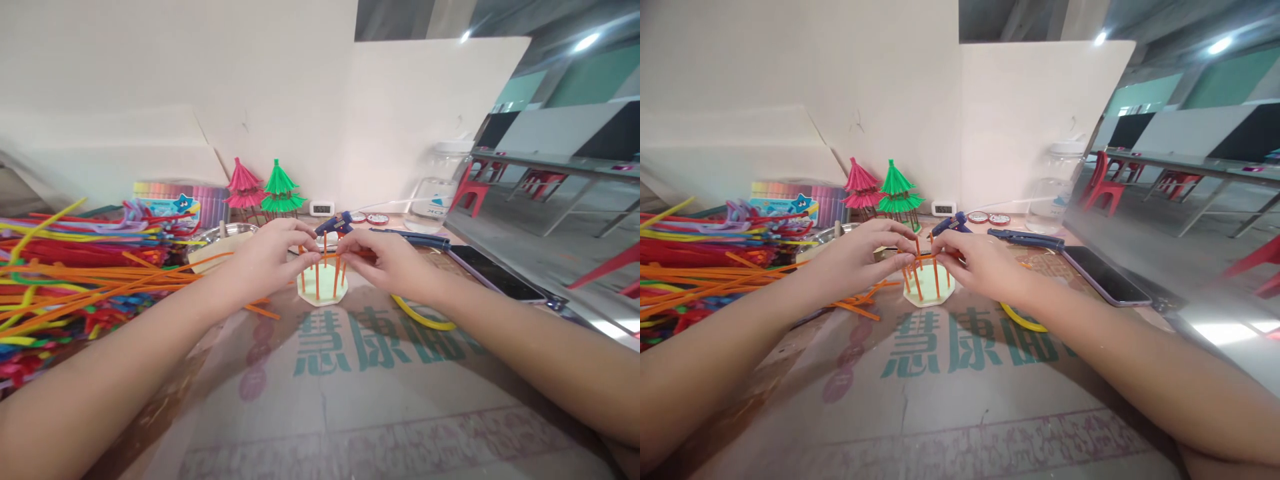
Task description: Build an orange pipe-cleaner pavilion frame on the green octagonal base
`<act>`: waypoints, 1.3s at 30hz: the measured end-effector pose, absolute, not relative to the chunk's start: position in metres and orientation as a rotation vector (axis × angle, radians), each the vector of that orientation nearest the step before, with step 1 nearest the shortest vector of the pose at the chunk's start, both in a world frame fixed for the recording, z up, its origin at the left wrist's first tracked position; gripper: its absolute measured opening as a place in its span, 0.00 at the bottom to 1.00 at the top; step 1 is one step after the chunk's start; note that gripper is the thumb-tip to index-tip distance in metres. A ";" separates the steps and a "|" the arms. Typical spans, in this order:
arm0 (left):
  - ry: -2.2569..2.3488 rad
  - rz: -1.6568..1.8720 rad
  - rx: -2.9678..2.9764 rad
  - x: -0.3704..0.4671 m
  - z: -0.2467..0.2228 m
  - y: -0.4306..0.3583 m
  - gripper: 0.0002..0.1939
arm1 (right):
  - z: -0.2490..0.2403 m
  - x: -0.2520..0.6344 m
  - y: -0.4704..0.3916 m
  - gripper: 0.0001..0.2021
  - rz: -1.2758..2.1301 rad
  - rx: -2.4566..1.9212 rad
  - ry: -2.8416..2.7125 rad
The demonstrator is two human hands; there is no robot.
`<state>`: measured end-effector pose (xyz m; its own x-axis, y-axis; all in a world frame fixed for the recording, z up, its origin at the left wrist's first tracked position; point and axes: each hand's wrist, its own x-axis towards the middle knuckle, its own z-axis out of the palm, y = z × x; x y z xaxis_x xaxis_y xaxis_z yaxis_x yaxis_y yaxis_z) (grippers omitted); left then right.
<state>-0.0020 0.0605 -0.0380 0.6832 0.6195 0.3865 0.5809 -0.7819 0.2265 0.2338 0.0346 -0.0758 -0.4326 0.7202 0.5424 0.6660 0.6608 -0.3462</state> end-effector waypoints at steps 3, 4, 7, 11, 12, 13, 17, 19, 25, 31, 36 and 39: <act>0.999 0.683 2.806 -0.002 -0.038 0.061 0.14 | -0.077 0.234 0.036 0.08 0.100 -1.051 -2.212; 0.997 0.682 2.805 -0.002 -0.038 0.060 0.14 | -0.077 0.235 0.036 0.08 0.096 -1.046 -2.212; 0.998 0.685 2.805 -0.002 -0.037 0.059 0.14 | -0.077 0.234 0.036 0.08 0.089 -1.036 -2.214; 1.006 0.684 2.804 -0.002 -0.036 0.058 0.14 | -0.075 0.233 0.036 0.08 0.091 -1.043 -2.195; 1.007 0.685 2.802 -0.002 -0.036 0.058 0.14 | -0.075 0.233 0.036 0.08 0.093 -1.045 -2.191; 1.008 0.682 2.799 -0.002 -0.036 0.058 0.14 | -0.075 0.233 0.036 0.08 0.095 -1.046 -2.189; 1.006 0.671 2.805 -0.003 -0.037 0.060 0.13 | -0.078 0.233 0.037 0.08 0.084 -1.039 -2.193; 1.002 0.669 2.816 -0.004 -0.037 0.061 0.13 | -0.078 0.233 0.037 0.07 0.066 -1.040 -2.201; 1.015 0.658 2.811 -0.003 -0.036 0.061 0.13 | -0.078 0.232 0.036 0.08 -0.052 -1.014 -2.228; 1.014 0.659 2.808 -0.001 -0.035 0.058 0.14 | -0.079 0.232 0.036 0.08 -0.042 -1.014 -2.216; 1.037 0.645 2.821 -0.002 -0.034 0.059 0.14 | -0.081 0.231 0.036 0.08 -0.026 -1.036 -2.202; 1.043 0.639 2.821 -0.002 -0.034 0.059 0.14 | -0.080 0.231 0.037 0.08 -0.045 -1.024 -2.212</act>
